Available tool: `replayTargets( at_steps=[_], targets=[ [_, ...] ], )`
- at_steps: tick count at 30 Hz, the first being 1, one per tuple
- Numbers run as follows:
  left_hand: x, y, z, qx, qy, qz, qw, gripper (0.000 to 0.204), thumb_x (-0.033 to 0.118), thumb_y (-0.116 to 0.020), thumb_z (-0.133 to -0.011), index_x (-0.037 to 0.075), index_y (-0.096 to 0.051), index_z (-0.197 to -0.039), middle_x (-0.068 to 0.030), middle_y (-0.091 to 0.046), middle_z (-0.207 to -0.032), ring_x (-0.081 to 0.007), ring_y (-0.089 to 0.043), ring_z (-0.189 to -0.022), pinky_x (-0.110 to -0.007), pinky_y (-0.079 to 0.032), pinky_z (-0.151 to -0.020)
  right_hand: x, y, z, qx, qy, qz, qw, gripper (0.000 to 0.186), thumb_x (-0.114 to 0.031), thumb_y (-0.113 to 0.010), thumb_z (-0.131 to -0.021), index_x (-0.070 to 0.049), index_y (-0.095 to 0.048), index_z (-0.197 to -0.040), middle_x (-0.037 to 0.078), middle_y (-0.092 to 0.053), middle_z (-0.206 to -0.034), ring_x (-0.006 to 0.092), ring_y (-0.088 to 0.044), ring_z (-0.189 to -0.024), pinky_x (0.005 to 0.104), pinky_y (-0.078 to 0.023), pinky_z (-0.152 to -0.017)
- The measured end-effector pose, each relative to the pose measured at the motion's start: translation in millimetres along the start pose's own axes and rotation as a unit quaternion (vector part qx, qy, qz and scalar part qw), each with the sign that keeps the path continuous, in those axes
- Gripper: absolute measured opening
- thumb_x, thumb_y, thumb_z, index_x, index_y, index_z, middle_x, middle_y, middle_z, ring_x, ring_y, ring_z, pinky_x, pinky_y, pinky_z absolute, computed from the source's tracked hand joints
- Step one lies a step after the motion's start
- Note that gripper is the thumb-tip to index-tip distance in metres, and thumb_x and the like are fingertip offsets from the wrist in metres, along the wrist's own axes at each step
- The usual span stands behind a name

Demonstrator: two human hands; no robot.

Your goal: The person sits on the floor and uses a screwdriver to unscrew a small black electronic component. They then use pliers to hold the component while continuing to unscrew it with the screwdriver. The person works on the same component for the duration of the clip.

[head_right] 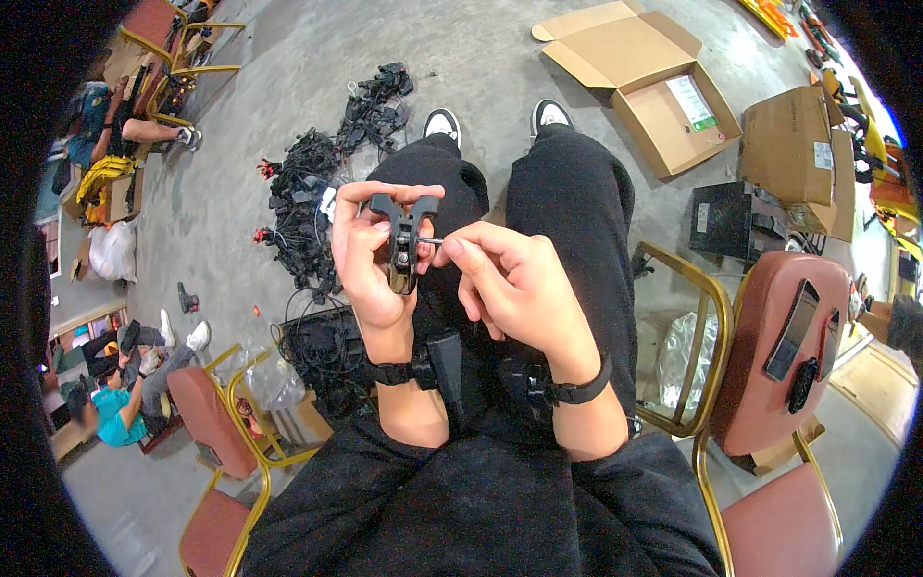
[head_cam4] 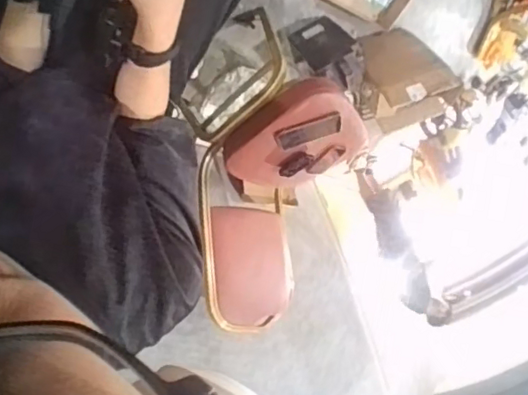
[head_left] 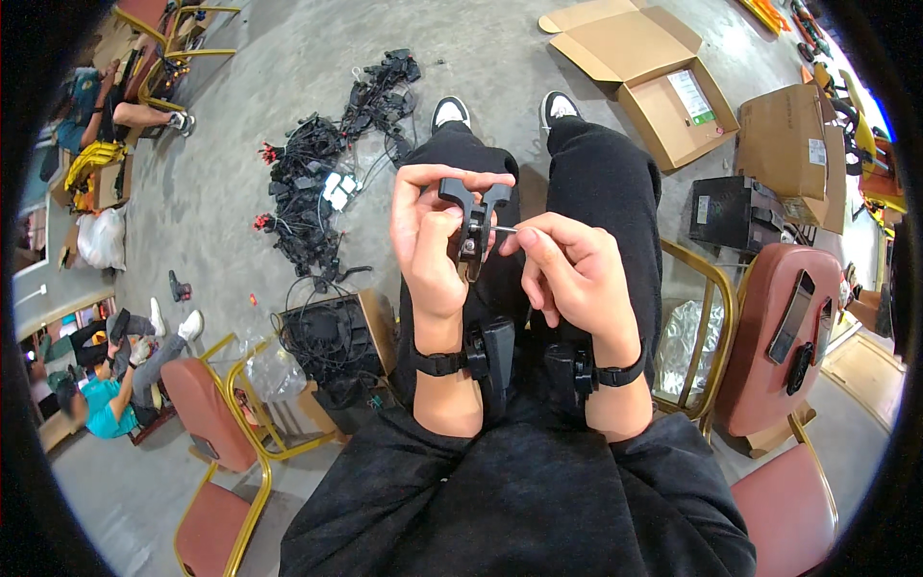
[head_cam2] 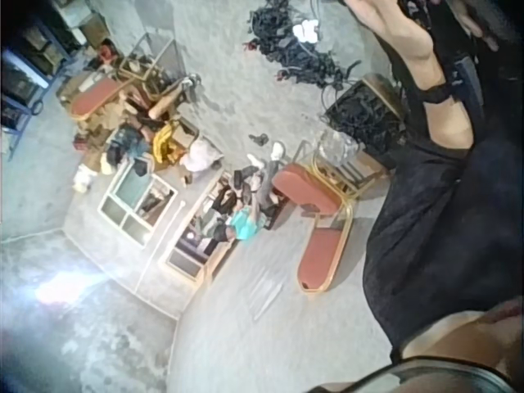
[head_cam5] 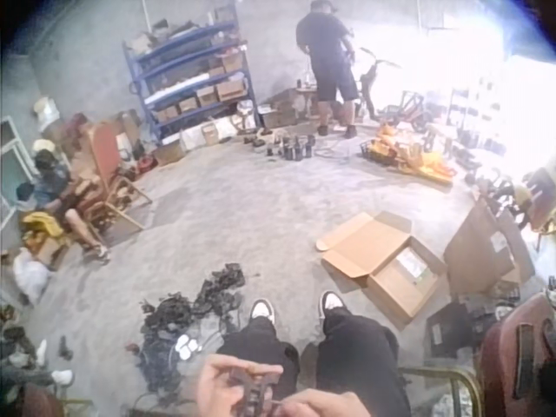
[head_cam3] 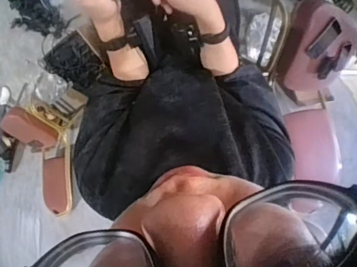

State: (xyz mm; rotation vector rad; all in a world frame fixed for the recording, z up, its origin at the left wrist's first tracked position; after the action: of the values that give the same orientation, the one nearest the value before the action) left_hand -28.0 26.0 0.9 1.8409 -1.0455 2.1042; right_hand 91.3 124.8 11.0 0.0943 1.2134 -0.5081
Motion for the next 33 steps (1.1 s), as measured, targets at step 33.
replayTargets(
  at_steps=[33],
  targets=[
    [1, 6, -1, 0.017, 0.03, 0.055, 0.998, 0.033, 0.02, -0.046, -0.088, 0.001, -0.049, -0.115, -0.0349, -0.066, -0.107, -0.0197, -0.055, -0.057, -0.028, -0.044, -0.048, 0, -5, -2, 0.047, 0.162, 0.065, 0.983, 0.016, -0.014, -0.066, -0.099, 0.0, -0.074, -0.1, 0.004, -0.066, -0.064, 0.0071, -0.059, -0.051, 0.0241, -0.045, -0.048]
  ],
)
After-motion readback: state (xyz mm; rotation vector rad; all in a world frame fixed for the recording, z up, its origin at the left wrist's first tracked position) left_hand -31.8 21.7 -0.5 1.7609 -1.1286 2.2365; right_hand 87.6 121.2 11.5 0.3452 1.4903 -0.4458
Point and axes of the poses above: each hand's wrist, its own z-axis away from the middle knuckle, its own y-axis out of the back of the hand, x = y × z, the point moved 4 cm from there along -z, towards the middle knuckle
